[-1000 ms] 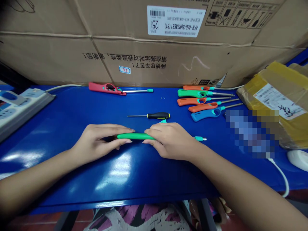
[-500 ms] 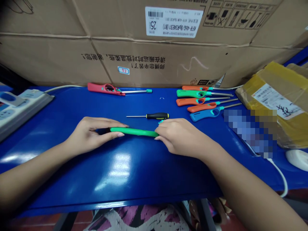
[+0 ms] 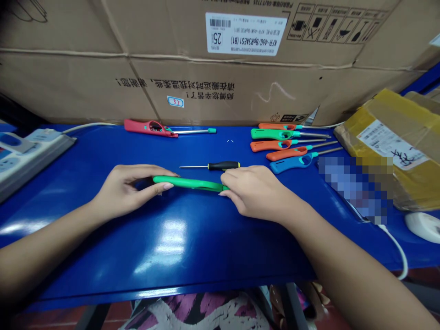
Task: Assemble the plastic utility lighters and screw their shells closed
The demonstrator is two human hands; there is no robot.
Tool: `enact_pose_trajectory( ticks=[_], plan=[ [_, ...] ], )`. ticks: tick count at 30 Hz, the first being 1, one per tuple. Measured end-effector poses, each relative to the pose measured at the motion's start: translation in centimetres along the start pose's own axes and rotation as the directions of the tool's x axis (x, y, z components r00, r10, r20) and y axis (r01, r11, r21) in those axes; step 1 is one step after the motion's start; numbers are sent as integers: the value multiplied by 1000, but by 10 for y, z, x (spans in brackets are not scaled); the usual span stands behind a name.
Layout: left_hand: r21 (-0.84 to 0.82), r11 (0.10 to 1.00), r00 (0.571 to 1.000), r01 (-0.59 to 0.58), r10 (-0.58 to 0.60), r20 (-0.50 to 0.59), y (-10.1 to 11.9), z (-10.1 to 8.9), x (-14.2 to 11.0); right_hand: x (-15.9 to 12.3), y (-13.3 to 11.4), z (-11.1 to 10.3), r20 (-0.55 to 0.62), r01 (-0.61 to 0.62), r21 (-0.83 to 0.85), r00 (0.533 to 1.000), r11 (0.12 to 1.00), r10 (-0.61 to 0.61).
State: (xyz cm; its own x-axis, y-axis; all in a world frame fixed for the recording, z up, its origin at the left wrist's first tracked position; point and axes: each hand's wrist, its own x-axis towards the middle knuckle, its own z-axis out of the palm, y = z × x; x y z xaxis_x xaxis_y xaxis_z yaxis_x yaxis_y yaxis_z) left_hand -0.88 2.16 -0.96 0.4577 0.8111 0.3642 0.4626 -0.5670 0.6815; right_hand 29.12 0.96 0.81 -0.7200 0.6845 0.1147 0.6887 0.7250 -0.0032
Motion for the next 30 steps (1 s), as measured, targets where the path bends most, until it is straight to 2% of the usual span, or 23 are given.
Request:
enact_pose_trajectory(
  ticks=[5, 8, 13, 15, 16, 17, 19, 21, 23, 26, 30],
  plan=[
    [-109, 991, 997, 75, -76, -5, 5, 1, -1, 0, 2, 1, -4, -15, 33, 1000, 999, 15],
    [-225, 954, 979, 201, -201, 21, 8, 2, -1, 0, 1, 1, -22, -36, 146, 999, 989, 40],
    [-466, 758, 888, 457, -418, 191, 12, 7, 2, 4, -8, 8, -43, -48, 213, 997, 976, 58],
    [-493, 696, 851, 522, -461, 251, 11, 10, 3, 5, -10, 11, -48, -34, 182, 998, 983, 43],
    [-487, 692, 845, 533, -465, 264, 11, 12, 3, 5, -11, 13, -50, -28, 172, 998, 985, 37],
    [-472, 708, 851, 525, -457, 259, 10, 13, 3, 6, -11, 14, -46, -28, 170, 998, 985, 36],
    [-426, 785, 893, 451, -396, 215, 9, 14, 1, 6, -11, 14, -25, -43, 181, 999, 983, 48],
    [-345, 879, 943, 329, -290, 161, 9, 14, -2, 5, -10, 14, -10, -57, 200, 998, 978, 61],
    [-243, 947, 975, 210, -183, 130, 9, 12, -5, 5, -8, 13, -13, -62, 219, 998, 974, 66],
    [-140, 982, 987, 122, -105, 126, 12, 10, -7, 4, -6, 13, -15, -39, 254, 999, 966, 45],
    [-132, 983, 982, 126, -105, 159, 17, 8, -7, 4, -6, 8, 67, -19, 323, 998, 946, -3]
  ],
)
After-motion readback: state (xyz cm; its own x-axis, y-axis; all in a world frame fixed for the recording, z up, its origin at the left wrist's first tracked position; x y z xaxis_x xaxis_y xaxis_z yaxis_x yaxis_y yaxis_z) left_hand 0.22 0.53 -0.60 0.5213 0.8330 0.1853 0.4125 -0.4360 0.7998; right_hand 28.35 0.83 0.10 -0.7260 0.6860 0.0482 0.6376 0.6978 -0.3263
